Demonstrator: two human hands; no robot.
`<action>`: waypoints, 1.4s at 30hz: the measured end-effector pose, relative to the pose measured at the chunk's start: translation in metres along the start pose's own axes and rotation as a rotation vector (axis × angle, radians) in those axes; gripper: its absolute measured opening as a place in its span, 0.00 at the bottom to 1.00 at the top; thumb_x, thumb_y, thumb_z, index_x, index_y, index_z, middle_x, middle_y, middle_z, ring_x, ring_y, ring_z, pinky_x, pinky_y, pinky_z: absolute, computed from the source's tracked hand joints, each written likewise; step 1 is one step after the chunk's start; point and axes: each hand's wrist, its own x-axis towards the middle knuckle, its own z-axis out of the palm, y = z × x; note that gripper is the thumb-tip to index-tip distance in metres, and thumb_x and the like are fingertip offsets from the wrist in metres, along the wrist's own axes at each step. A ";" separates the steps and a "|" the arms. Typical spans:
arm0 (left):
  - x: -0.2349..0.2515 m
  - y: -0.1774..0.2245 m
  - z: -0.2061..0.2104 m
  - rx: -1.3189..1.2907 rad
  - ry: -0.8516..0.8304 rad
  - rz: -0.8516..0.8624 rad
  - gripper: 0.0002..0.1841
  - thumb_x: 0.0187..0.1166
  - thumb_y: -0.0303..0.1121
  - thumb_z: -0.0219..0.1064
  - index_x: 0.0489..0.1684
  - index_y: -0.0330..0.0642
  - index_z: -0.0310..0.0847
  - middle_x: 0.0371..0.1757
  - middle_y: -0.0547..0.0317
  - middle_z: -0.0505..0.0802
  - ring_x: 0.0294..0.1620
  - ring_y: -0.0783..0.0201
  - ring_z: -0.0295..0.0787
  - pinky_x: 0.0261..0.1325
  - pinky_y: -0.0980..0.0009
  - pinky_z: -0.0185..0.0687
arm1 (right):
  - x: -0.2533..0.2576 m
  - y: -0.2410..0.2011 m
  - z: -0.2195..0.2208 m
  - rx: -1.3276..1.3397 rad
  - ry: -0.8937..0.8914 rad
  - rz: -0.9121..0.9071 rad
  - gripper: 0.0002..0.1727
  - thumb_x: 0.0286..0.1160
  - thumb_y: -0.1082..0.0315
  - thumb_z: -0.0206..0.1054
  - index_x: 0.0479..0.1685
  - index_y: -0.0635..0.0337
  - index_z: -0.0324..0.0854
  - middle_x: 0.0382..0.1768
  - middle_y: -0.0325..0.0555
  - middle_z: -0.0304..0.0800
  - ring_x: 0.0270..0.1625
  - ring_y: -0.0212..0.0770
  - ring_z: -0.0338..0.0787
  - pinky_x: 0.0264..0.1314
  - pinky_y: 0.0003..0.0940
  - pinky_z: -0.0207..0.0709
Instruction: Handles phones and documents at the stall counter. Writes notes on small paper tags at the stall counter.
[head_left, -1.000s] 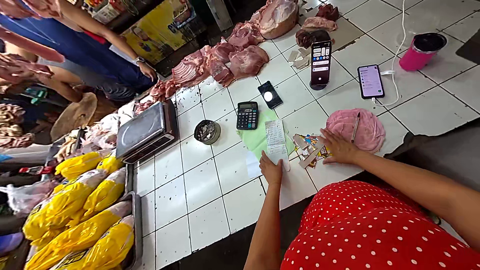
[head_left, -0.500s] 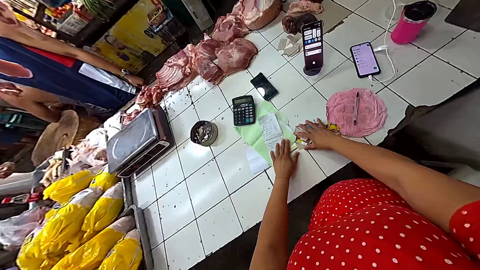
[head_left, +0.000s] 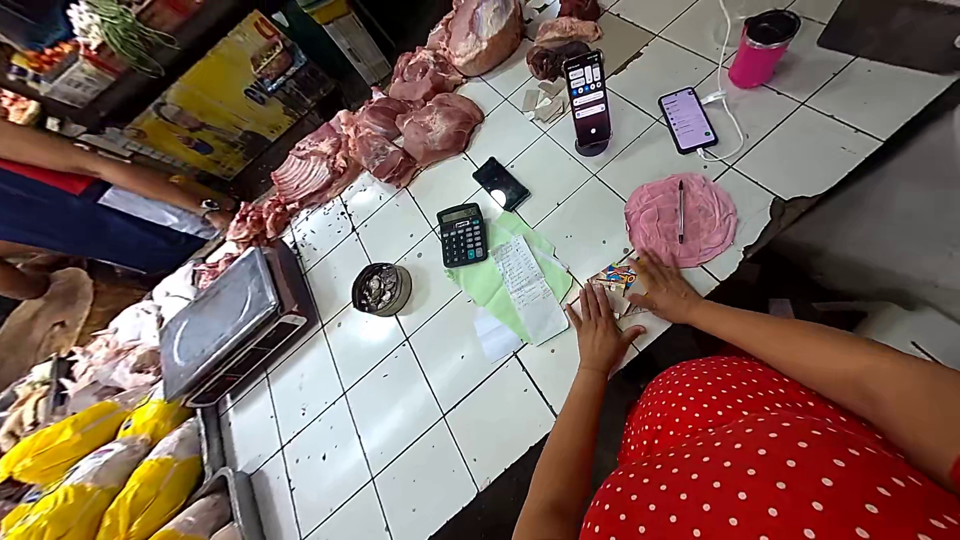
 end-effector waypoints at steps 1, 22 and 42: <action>0.005 0.004 0.000 -0.013 -0.011 0.008 0.65 0.64 0.80 0.56 0.89 0.24 0.54 0.89 0.28 0.63 0.91 0.31 0.55 0.86 0.24 0.37 | 0.004 -0.010 0.003 0.042 -0.012 -0.023 0.46 0.91 0.37 0.40 0.94 0.66 0.49 0.93 0.68 0.47 0.97 0.64 0.41 0.92 0.74 0.24; 0.030 0.053 0.021 -0.375 0.504 -0.209 0.59 0.49 0.37 0.86 0.82 0.12 0.54 0.85 0.11 0.58 0.81 0.17 0.64 0.79 0.36 0.66 | 0.057 -0.054 -0.062 0.223 -0.581 0.080 0.40 0.70 0.71 0.74 0.81 0.76 0.60 0.72 0.74 0.77 0.76 0.68 0.79 0.75 0.64 0.71; 0.048 0.089 0.026 -0.117 0.321 -0.714 0.68 0.58 0.61 0.80 0.89 0.17 0.41 0.89 0.19 0.58 0.91 0.27 0.52 0.90 0.35 0.39 | 0.131 0.006 -0.126 0.143 -0.615 -0.006 0.28 0.86 0.63 0.59 0.82 0.64 0.66 0.72 0.69 0.80 0.76 0.68 0.80 0.74 0.68 0.72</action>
